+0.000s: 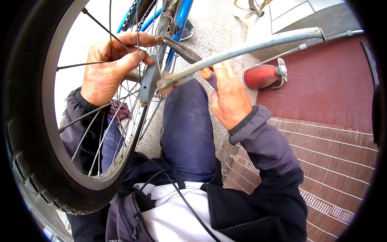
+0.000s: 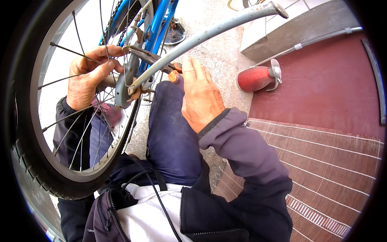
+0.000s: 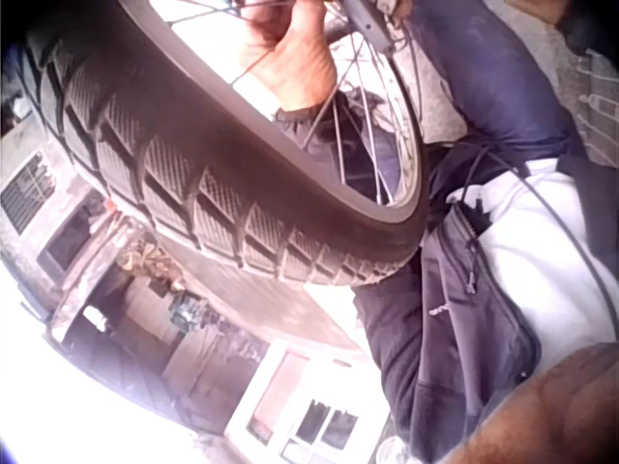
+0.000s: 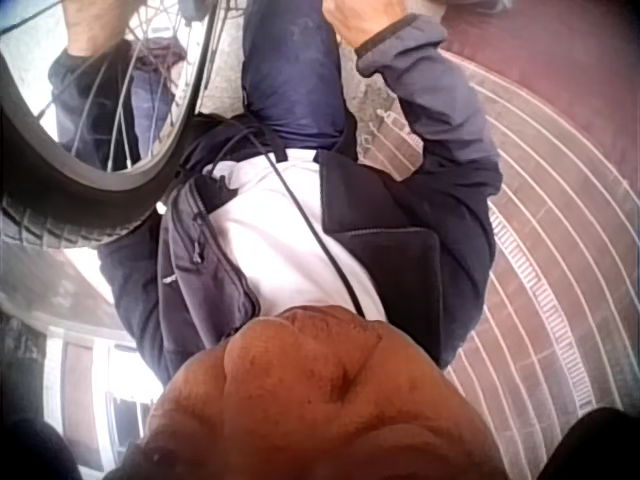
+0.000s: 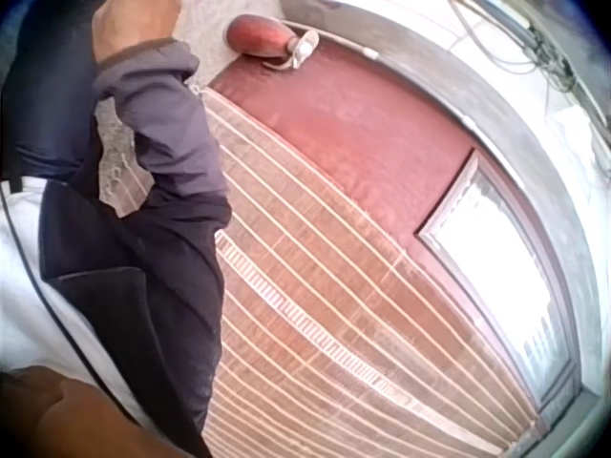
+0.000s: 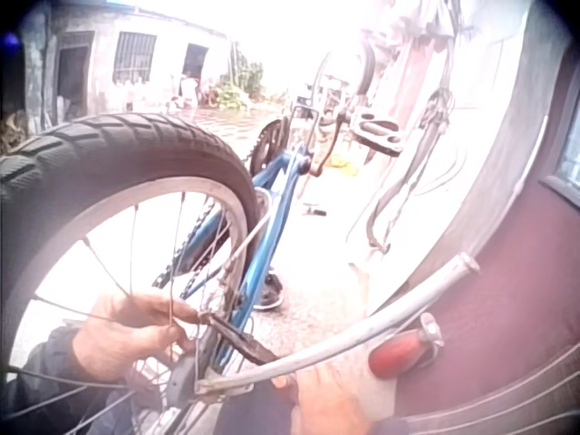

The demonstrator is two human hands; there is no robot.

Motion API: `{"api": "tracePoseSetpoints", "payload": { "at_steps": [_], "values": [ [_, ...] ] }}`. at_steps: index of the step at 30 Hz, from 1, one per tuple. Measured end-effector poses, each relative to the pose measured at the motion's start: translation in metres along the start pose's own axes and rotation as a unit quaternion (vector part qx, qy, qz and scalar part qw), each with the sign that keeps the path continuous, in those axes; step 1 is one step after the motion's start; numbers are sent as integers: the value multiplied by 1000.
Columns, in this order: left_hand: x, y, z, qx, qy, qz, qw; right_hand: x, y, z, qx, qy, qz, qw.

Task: The person uses a screwdriver and pliers to detach and then reattach a metal support rod to the rear axle area of a bicycle wheel.

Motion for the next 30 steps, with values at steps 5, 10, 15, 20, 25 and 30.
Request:
{"api": "tracePoseSetpoints", "payload": {
  "at_steps": [5,10,15,20,25,30],
  "values": [
    [0,1,3,16,-15,-6,1000,-1,7,8,110,40,-78,990],
    [0,0,3,35,-10,-4,999,2,5,-3,109,22,-78,991],
    [0,0,3,17,-17,-2,1000,2,5,3,161,38,-101,981],
    [1,1,2,15,2,-5,1000,5,12,15,164,20,-37,986],
    [0,-1,2,29,2,0,1000,1,3,9,184,13,-18,983],
    [1,2,2,16,-21,-6,1000,0,12,20,281,54,-74,955]
  ]
}}
Point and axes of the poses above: each hand's wrist, its own x-axis away from the middle knuckle, its own y-axis out of the back of the hand, z = x × y, the point moved 6 cm from there along -x, towards the middle knuckle, and after that the axes turned 2 degrees about y, right-handed, at the moved point
